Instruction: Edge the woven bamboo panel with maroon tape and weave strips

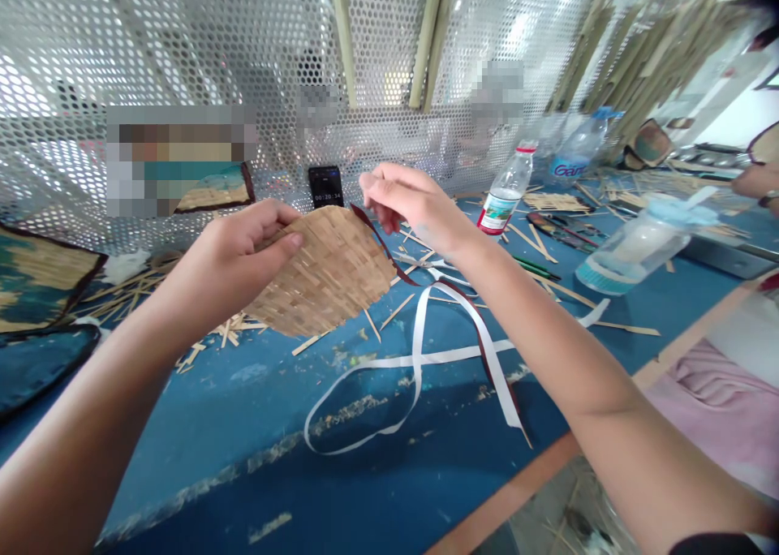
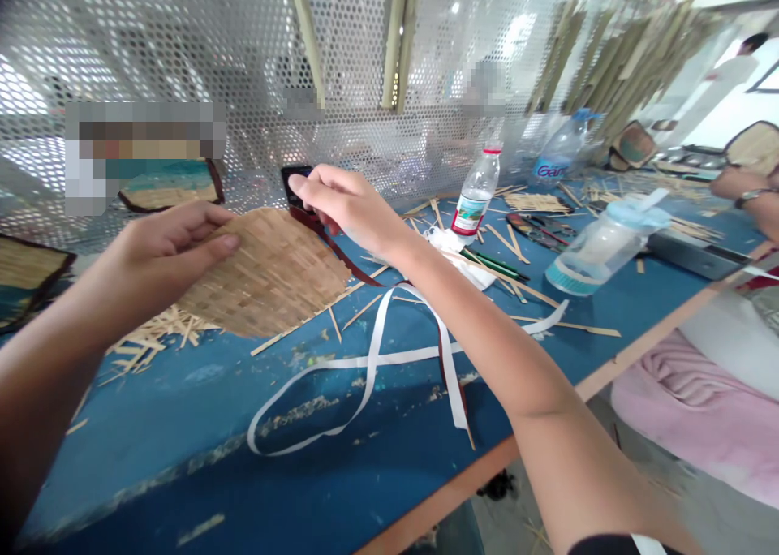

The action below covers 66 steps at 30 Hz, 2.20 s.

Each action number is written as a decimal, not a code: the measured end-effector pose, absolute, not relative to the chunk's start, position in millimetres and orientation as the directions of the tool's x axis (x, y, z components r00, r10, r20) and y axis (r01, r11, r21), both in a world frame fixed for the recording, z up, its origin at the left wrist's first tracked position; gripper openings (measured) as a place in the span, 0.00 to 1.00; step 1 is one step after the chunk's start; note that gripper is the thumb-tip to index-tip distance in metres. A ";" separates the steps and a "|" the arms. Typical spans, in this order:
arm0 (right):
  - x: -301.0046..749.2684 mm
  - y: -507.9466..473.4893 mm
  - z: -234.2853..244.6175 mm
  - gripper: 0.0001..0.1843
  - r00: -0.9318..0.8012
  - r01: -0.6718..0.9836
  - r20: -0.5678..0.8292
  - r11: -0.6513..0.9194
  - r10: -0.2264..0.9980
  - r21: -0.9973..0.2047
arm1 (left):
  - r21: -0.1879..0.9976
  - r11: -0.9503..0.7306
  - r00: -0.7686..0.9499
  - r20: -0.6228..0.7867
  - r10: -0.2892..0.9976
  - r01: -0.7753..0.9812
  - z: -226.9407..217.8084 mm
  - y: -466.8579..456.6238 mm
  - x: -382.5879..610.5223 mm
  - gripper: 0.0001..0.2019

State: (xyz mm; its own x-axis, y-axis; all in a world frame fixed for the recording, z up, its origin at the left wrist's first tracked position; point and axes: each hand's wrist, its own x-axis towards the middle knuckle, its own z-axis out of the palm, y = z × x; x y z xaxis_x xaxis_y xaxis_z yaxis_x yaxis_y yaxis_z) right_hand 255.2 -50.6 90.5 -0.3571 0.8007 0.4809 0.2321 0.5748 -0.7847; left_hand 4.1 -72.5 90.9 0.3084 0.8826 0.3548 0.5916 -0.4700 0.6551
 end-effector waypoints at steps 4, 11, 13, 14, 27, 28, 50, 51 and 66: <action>257.9 -52.0 92.9 0.12 -0.342 0.255 0.521 0.611 0.782 -0.750 | 0.633 -0.503 0.330 0.379 0.864 0.589 94.2 -74.8 3.9 0.14; 251.3 -57.3 91.1 0.08 -0.355 0.317 0.574 0.672 0.738 -0.669 | 0.648 -0.490 0.318 0.373 0.872 0.583 96.1 -74.7 4.8 0.14; 250.7 -55.5 89.6 0.08 -0.343 0.335 0.585 0.678 0.735 -0.654 | 0.652 -0.488 0.322 0.367 0.873 0.581 96.0 -74.1 4.7 0.14; 250.6 -54.2 88.8 0.08 -0.337 0.343 0.590 0.679 0.734 -0.649 | 0.657 -0.484 0.323 0.361 0.875 0.578 96.1 -74.0 4.9 0.14; 237.5 -44.3 76.6 0.12 -0.254 0.293 0.647 0.695 0.719 -0.657 | 0.721 -0.478 0.310 0.367 0.877 0.501 94.8 -74.0 10.2 0.12; 237.6 -43.1 76.1 0.13 -0.252 0.277 0.649 0.696 0.718 -0.663 | 0.720 -0.477 0.306 0.367 0.878 0.504 94.7 -72.8 9.5 0.12; 275.3 -30.3 80.2 0.23 -0.522 0.005 0.345 0.407 0.780 -0.913 | 0.785 -0.483 0.182 0.449 0.875 0.387 105.0 -67.0 -4.3 0.10; 276.3 -30.2 79.4 0.23 -0.548 0.009 0.325 0.394 0.771 -0.919 | 0.784 -0.483 0.172 0.453 0.875 0.389 106.0 -66.5 -5.4 0.10; 288.9 -19.8 76.9 0.10 -0.634 0.170 0.246 0.442 0.733 -0.881 | 0.790 -0.455 0.087 0.463 0.882 0.412 108.4 -58.3 -17.5 0.11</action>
